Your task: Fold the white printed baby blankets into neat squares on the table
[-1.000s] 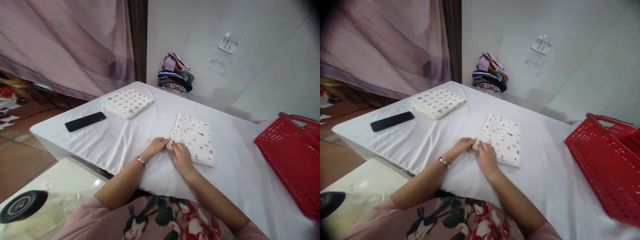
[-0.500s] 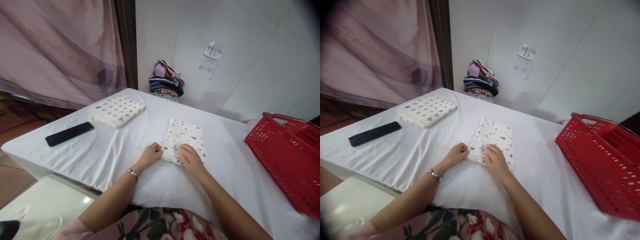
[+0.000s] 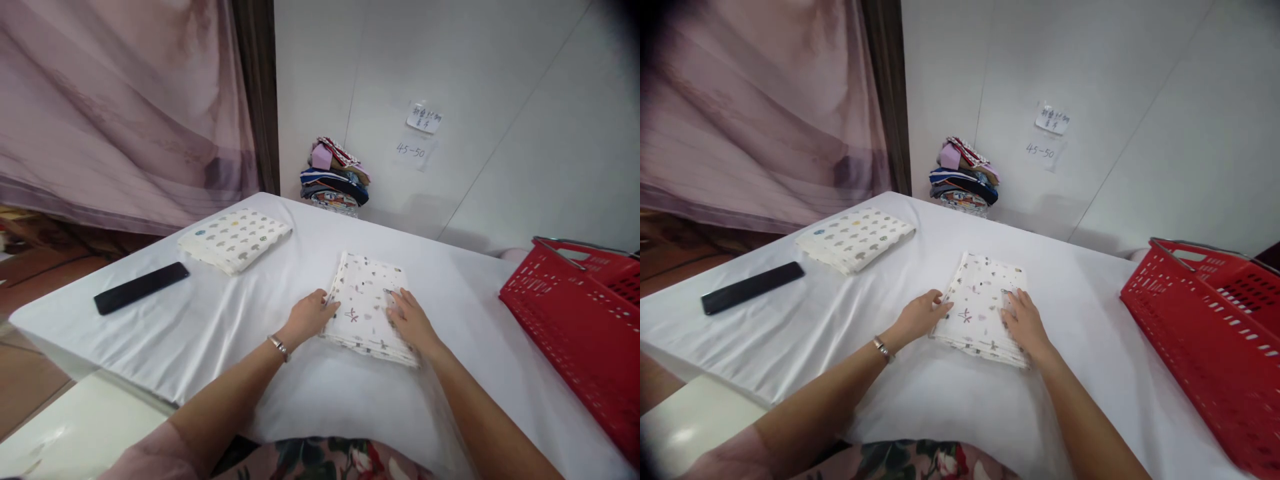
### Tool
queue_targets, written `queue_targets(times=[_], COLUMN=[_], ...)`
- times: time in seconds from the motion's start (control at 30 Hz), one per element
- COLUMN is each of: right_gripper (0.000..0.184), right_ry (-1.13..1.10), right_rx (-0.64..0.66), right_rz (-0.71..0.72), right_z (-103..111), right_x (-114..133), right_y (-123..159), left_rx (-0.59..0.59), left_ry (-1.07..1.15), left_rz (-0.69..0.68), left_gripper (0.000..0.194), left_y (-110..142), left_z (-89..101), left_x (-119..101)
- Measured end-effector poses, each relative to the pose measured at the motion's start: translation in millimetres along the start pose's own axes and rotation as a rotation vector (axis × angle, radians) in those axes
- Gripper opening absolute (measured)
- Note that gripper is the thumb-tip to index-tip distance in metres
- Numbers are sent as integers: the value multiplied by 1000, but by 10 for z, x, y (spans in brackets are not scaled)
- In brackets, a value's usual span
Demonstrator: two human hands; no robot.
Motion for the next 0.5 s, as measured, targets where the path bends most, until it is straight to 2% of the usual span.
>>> queue_targets(times=[0.13,0.2,0.37,0.5], right_gripper=[54,55,64,79], right_ry=[-9,-69,-343,-730], right_rx=[-13,-40,-135,-108], right_rz=[-24,-54,-371,-543], right_z=[-148,-151,1,-6], right_x=[-222,-286,-477,-495], right_y=[-142,-171,-153,-70], left_rx=[-13,-36,-25,47], left_ry=[-34,-39,115,229], left_rz=[29,38,116,195], left_gripper=[43,44,45,53], left_y=[-343,-484,-710,-822], left_z=[-123,-172,-251,-289], left_x=[-120,-180,-209,-120])
Point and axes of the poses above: each hand's wrist, its own y-axis away from the middle knuckle, its own z-axis out of the back of the hand, x = y × z, the point moved 8 cm from there along -y, towards the middle knuckle, and after that the axes turned 5 degrees about -x, right-handed, at the moved point
